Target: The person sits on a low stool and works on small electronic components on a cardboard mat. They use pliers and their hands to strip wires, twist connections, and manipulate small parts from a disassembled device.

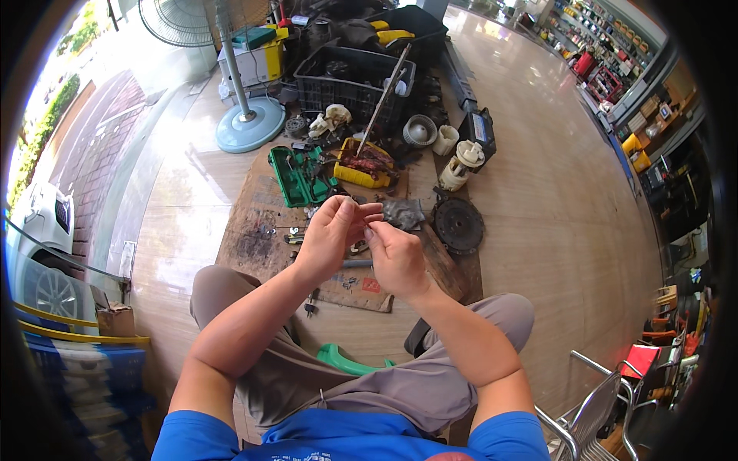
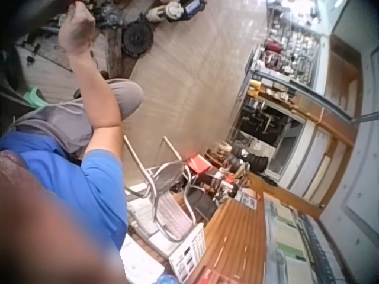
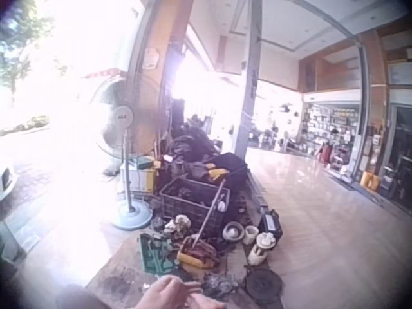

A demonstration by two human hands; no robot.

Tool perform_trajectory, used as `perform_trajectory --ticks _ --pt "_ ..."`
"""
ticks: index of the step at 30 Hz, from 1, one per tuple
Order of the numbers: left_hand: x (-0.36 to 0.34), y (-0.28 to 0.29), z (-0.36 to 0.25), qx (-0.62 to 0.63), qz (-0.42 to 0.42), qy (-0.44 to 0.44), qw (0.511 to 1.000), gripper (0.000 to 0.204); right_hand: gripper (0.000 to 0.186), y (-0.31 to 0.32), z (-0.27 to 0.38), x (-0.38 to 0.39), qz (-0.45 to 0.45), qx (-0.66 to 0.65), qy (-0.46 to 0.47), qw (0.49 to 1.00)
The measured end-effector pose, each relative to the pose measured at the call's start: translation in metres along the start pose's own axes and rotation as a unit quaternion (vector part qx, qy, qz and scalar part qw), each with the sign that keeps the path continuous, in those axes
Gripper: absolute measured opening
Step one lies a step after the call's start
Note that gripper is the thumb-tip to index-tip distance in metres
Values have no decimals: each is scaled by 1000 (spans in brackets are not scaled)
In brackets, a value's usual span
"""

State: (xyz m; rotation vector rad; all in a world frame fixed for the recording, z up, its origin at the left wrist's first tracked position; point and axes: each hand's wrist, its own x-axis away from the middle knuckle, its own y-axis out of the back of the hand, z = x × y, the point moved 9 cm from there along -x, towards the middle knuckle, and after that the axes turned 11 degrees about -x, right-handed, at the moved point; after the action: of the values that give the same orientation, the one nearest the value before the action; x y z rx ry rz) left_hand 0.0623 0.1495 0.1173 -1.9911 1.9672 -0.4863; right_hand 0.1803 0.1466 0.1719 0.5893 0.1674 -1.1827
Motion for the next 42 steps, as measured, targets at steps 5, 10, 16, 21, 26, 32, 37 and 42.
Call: perform_trajectory --ticks 5,10,16,21,26,32,37,42 --pt "-5 -3 -3 18 -6 -19 1000 43 16 -10 -2 -7 -31 -44 -41 998" --pt "-9 4 -13 -204 25 -23 978 40 19 3 -20 -18 -45 -63 -109 991" --pt "-7 19 -3 -159 -6 51 986 34 23 1 -28 -15 -18 -55 -102 993" --pt "-7 14 -3 -47 -33 12 998 34 22 -16 -29 -8 -7 -99 -139 985" --pt "-6 5 -1 -111 -2 -23 994 39 19 -29 -29 -4 -1 -108 -122 987" --pt "-5 5 1 -168 -7 9 986 46 14 -36 -15 -1 12 -3 -5 1000" --pt "-10 10 3 -162 -4 4 987 51 12 -40 -11 -2 37 47 61 996" --pt "-21 31 -22 121 -25 -12 992 49 27 -1 -9 -28 -26 -13 14 999"
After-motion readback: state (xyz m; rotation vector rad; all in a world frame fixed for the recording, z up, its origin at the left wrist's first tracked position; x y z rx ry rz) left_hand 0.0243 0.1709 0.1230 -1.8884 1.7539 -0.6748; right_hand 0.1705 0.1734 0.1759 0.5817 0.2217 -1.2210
